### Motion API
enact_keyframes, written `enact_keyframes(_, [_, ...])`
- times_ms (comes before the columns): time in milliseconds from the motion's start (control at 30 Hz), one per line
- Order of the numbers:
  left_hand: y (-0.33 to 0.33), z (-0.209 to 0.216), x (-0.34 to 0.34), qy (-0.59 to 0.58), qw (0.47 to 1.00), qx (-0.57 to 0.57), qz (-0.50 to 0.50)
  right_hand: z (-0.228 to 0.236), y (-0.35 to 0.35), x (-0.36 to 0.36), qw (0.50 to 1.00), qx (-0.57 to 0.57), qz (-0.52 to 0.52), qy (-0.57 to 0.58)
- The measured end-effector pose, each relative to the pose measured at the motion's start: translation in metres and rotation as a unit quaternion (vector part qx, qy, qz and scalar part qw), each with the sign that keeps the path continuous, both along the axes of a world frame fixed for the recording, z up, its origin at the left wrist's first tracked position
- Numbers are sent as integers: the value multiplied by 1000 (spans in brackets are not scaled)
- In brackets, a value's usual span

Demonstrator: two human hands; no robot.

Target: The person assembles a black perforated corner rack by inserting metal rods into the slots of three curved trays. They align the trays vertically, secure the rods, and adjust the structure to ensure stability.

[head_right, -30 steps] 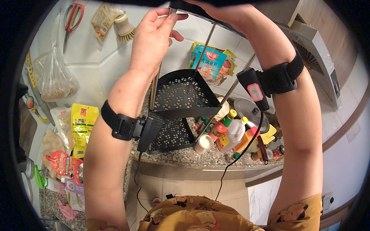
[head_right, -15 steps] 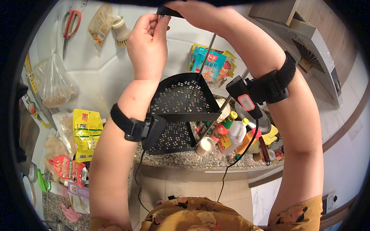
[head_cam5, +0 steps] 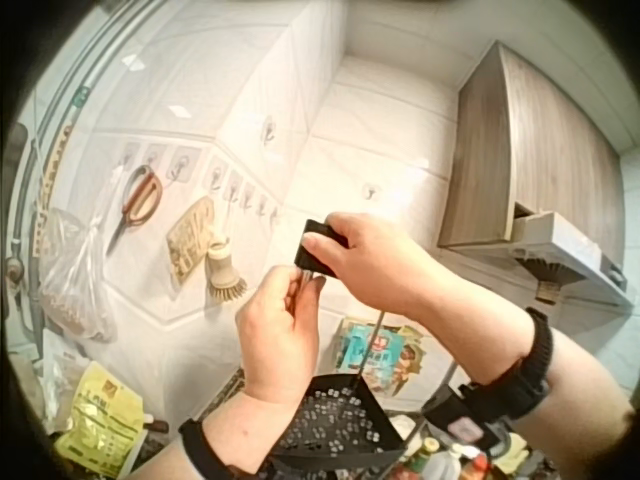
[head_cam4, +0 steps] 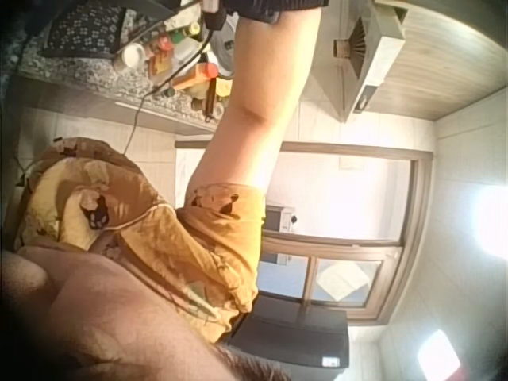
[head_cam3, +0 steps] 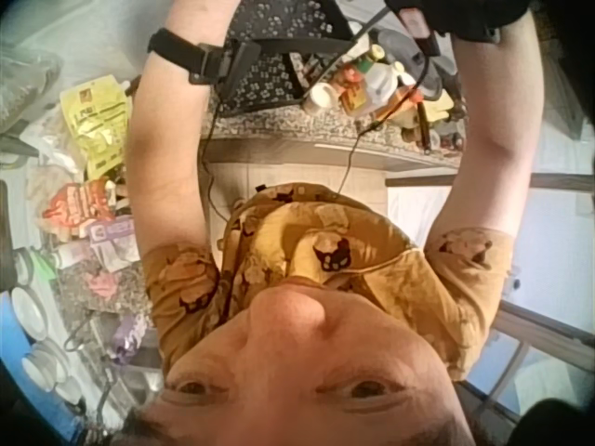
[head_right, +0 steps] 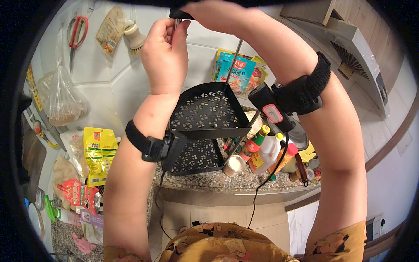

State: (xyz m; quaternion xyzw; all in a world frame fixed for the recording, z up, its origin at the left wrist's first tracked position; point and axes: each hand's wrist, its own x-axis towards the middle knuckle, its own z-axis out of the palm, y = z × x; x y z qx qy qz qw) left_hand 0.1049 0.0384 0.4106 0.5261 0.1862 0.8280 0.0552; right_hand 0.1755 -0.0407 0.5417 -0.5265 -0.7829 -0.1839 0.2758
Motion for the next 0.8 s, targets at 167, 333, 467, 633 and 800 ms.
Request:
enact_keyframes(167, [6, 1, -1, -34, 991, -2, -126, 1, 3, -1, 1000, 3, 5, -5])
enact_keyframes(333, [-9, 6, -4, -59, 970, -49, -231, 4, 0, 6, 999, -36, 30, 14])
enact_keyframes(467, [-17, 6, -9, -38, 973, -69, -218, 5, -3, 7, 996, -71, 40, 42])
enact_keyframes(633, [-17, 5, -6, -20, 977, -78, -195, 6, -12, 8, 997, -75, 18, 32])
enact_keyframes(800, [-32, 12, -5, -28, 965, -124, -230, 3, -6, 19, 998, -52, 20, 24])
